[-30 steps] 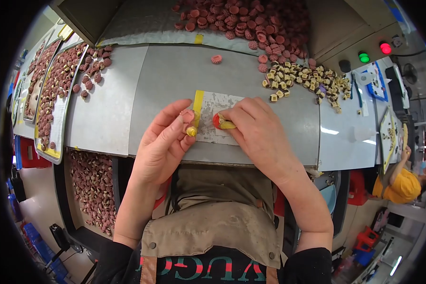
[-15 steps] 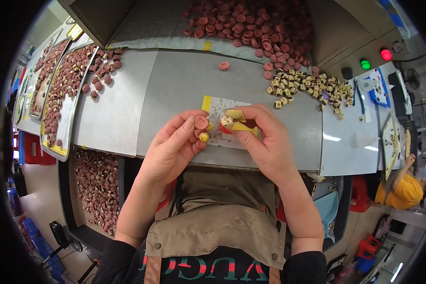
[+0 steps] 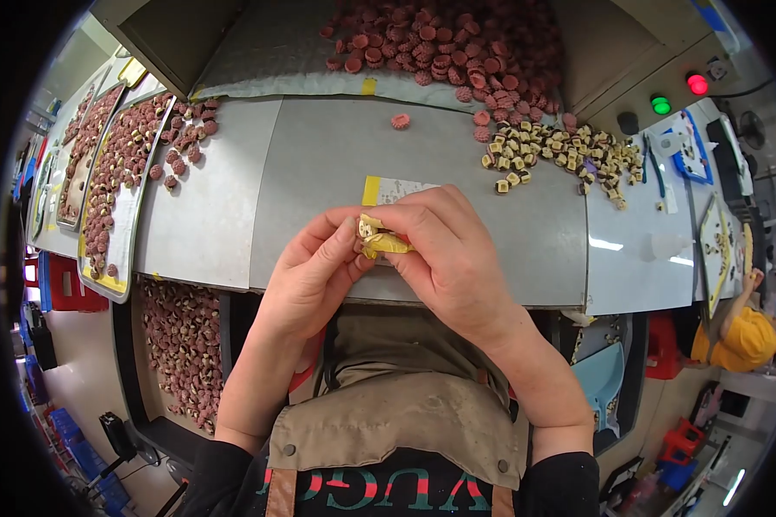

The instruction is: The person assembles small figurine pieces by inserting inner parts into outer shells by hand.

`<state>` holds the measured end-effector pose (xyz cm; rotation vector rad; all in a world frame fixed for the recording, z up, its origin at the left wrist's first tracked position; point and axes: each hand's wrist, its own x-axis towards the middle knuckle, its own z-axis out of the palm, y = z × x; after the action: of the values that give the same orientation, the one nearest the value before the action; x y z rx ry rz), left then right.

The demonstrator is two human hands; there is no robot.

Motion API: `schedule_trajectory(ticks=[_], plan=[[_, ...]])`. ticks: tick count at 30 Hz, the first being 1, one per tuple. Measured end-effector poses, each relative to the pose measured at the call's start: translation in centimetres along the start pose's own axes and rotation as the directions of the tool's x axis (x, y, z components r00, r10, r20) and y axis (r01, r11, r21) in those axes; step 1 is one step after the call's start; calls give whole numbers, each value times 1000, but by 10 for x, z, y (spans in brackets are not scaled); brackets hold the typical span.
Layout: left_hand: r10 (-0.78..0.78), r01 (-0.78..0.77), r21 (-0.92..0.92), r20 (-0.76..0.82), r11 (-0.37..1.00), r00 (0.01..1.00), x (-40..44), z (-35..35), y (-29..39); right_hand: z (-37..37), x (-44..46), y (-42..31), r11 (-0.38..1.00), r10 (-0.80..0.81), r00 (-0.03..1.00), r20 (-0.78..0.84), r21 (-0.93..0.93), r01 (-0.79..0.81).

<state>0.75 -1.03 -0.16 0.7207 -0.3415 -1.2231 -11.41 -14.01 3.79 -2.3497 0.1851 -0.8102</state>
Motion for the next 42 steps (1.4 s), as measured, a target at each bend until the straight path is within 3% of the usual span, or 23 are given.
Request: schedule_trajectory(ticks=[5, 8, 11, 14, 23, 29, 42], plan=[[105, -95, 116, -87, 989, 991, -2, 5, -7, 7, -6, 2, 999, 40, 997, -62, -7, -40], [163, -142, 176, -111, 974, 980, -3, 12, -8, 11, -11, -1, 955, 223, 973, -62, 214, -206], [146, -129, 173, -90, 976, 985, -2, 7, -8, 14, -15, 4, 919, 266, 963, -40, 313, -240], [131, -113, 161, -102, 980, 986, -1, 7, -8, 8, -11, 4, 966, 181, 983, -18, 194, -174], [85, -78, 111, -60, 991, 995, 0, 4, -7, 6, -10, 5, 992, 74, 997, -8, 104, -73], [108, -92, 151, -97, 984, 989, -1, 8, -6, 10, -13, 6, 972, 149, 988, -48, 191, -138], [24, -18, 113, -45, 993, 999, 1, 3, -5, -3, -3, 2, 997, 0, 999, 45, 75, -4]])
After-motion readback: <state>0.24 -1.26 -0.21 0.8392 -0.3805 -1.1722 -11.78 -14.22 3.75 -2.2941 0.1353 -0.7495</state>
